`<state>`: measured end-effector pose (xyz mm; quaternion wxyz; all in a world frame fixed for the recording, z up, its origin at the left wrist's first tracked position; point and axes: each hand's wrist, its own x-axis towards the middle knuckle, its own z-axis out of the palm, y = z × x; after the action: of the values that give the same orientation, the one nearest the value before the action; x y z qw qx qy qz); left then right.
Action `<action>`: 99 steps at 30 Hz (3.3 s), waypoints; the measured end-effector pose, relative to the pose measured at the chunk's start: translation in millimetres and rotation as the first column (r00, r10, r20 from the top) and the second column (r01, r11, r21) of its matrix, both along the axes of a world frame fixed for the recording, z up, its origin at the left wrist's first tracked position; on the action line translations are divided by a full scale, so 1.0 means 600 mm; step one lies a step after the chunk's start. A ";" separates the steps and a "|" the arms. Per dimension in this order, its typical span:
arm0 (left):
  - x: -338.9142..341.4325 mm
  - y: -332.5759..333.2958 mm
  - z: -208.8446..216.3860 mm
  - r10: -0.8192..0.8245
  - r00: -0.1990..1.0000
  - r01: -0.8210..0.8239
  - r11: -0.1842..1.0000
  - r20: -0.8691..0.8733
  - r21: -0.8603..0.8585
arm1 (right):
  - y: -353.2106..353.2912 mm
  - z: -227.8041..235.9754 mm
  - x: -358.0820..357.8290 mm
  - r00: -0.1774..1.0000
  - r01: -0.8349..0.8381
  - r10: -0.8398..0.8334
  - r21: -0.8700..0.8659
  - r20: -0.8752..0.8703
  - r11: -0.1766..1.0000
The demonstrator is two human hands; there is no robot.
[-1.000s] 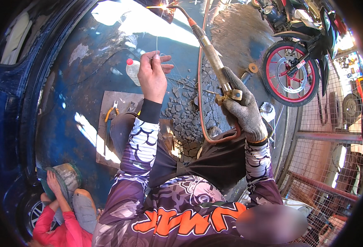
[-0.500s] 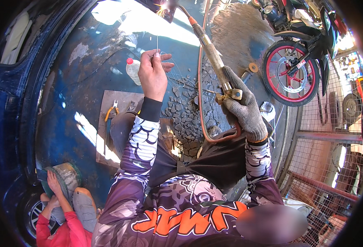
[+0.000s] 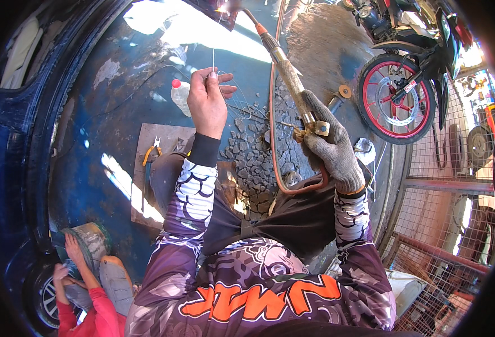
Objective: The person welds a metal panel on a car using a handheld welding torch and filler rod. They repeatedly apply the torch to the seam while feeding the rod, producing sparks and molten metal.
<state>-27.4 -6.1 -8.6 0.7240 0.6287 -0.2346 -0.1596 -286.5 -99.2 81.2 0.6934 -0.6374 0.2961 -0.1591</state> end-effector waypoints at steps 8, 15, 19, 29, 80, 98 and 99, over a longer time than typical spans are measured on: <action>0.001 -0.002 -0.002 -0.005 1.000 0.005 1.000 0.001 -0.006 | -0.001 0.000 -0.002 0.999 0.003 -0.003 -0.014 -0.037 1.000; 0.001 -0.002 0.000 0.001 1.000 -0.001 1.000 -0.004 0.001 | 0.004 0.003 0.000 0.999 0.028 -0.027 0.018 -0.030 0.999; 0.001 -0.004 -0.002 0.004 1.000 -0.004 1.000 -0.010 -0.007 | 0.004 0.003 0.000 1.000 0.021 -0.021 0.017 -0.021 1.000; 0.001 -0.003 0.001 0.013 1.000 -0.013 1.000 -0.012 -0.003 | 0.001 0.000 0.000 0.999 0.008 -0.011 0.070 0.044 0.998; 0.004 -0.009 0.004 -0.002 1.000 0.003 1.000 -0.019 0.024 | 0.001 0.000 -0.008 1.000 -0.013 0.013 0.010 -0.003 1.000; 0.003 -0.008 0.002 -0.004 1.000 0.004 1.000 -0.010 0.006 | -0.003 0.002 -0.008 0.999 -0.027 0.026 -0.021 -0.043 0.999; 0.004 -0.009 0.002 -0.005 1.000 0.005 1.000 -0.001 0.008 | -0.003 0.001 -0.009 0.999 -0.025 0.025 -0.015 -0.044 1.000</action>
<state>-24.9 -11.4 -7.5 0.7211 0.6310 -0.2353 -0.1627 -291.7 -101.0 82.1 0.6836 -0.6498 0.3019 -0.1388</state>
